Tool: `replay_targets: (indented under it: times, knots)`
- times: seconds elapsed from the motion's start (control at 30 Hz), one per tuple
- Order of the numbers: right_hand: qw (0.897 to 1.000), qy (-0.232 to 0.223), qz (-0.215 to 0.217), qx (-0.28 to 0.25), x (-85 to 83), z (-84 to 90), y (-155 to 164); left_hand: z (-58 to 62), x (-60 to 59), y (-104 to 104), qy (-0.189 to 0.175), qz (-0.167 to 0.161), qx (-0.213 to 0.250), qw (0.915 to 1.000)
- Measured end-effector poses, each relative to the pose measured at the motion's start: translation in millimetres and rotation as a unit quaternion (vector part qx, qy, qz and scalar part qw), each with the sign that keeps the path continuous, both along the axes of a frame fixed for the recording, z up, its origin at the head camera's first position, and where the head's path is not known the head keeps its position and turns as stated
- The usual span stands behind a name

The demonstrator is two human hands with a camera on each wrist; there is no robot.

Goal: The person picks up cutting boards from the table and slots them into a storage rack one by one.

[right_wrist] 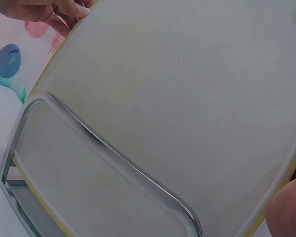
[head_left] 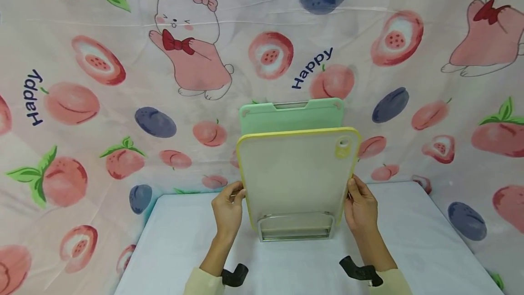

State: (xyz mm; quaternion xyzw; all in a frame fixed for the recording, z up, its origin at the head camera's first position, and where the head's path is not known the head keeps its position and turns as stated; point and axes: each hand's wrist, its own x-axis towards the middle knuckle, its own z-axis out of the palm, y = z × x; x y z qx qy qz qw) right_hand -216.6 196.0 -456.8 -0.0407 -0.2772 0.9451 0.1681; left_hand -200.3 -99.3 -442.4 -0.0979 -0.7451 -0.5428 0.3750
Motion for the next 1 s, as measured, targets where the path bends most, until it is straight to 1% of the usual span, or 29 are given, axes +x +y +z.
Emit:
replay_targets:
  times: [0.1,0.27,0.47,0.7,0.8,1.0]
  knots:
    - [1.0,-0.018,-0.004,0.006,-3.0,0.9,0,-3.8,-3.5,-1,-0.011,0.008,-0.001,0.9999]
    - [1.0,-0.027,0.006,0.014,-7.6,3.5,0,-3.0,-8.5,-3,-0.03,0.016,-0.013,0.9993]
    - [0.998,-0.049,0.011,0.04,-12.7,3.2,1,-2.8,-15.7,-4,-0.049,0.007,-0.024,0.9985]
    - [0.996,-0.064,0.012,0.059,-19.2,1.1,2,-1.8,-19.5,-4,-0.07,0.005,-0.015,0.9974]
    - [0.996,-0.062,0.01,0.066,-22.6,0.1,2,-0.6,-21.2,-4,-0.076,0.003,-0.013,0.997]
    - [0.995,-0.043,0.015,0.085,-25.5,-2.6,3,0.1,-22.9,-5,-0.091,-0.001,-0.006,0.9958]
